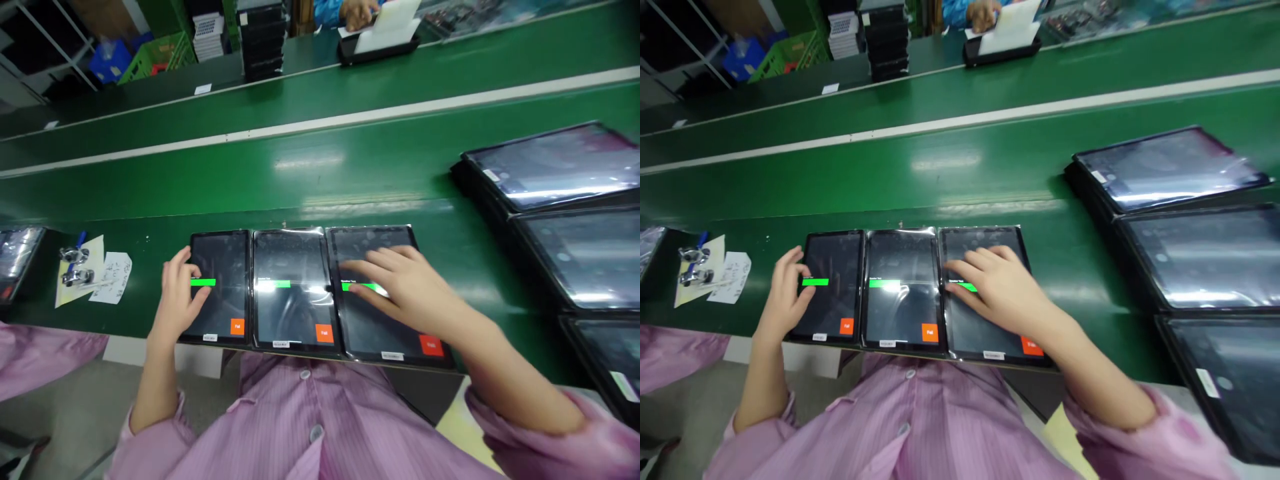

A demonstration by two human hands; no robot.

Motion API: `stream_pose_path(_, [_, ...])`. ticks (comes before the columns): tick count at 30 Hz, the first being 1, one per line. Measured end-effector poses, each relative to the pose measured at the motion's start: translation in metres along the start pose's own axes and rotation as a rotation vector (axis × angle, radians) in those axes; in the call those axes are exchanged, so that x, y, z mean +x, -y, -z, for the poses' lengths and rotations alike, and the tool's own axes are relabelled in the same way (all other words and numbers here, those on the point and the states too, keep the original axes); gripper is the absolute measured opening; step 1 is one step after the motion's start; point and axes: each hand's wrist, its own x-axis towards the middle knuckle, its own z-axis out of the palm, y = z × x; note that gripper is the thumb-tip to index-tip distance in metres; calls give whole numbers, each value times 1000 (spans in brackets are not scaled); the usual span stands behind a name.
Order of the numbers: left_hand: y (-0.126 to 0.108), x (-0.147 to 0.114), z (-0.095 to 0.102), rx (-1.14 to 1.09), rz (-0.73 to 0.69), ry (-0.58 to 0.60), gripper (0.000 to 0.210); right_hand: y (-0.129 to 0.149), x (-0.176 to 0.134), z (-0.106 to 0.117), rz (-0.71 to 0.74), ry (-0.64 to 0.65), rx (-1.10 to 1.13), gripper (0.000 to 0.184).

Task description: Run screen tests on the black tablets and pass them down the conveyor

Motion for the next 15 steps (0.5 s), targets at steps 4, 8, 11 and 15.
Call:
stream_pose_path(4, [10, 60, -15, 40, -285, 204, 41, 2, 62, -33, -143, 146, -102, 53])
stream_pose_path(8, [4, 77, -19, 172, -470, 265, 40, 9, 80, -37, -179, 334, -99, 66])
stream_pose_path(11, [-6, 67, -12, 202, -559, 278, 41, 17, 73, -26, -110, 375, -65, 57])
stream_pose_path(15, [-13, 71, -14, 251, -558, 216, 45, 23, 78, -25, -200, 335, -90, 63])
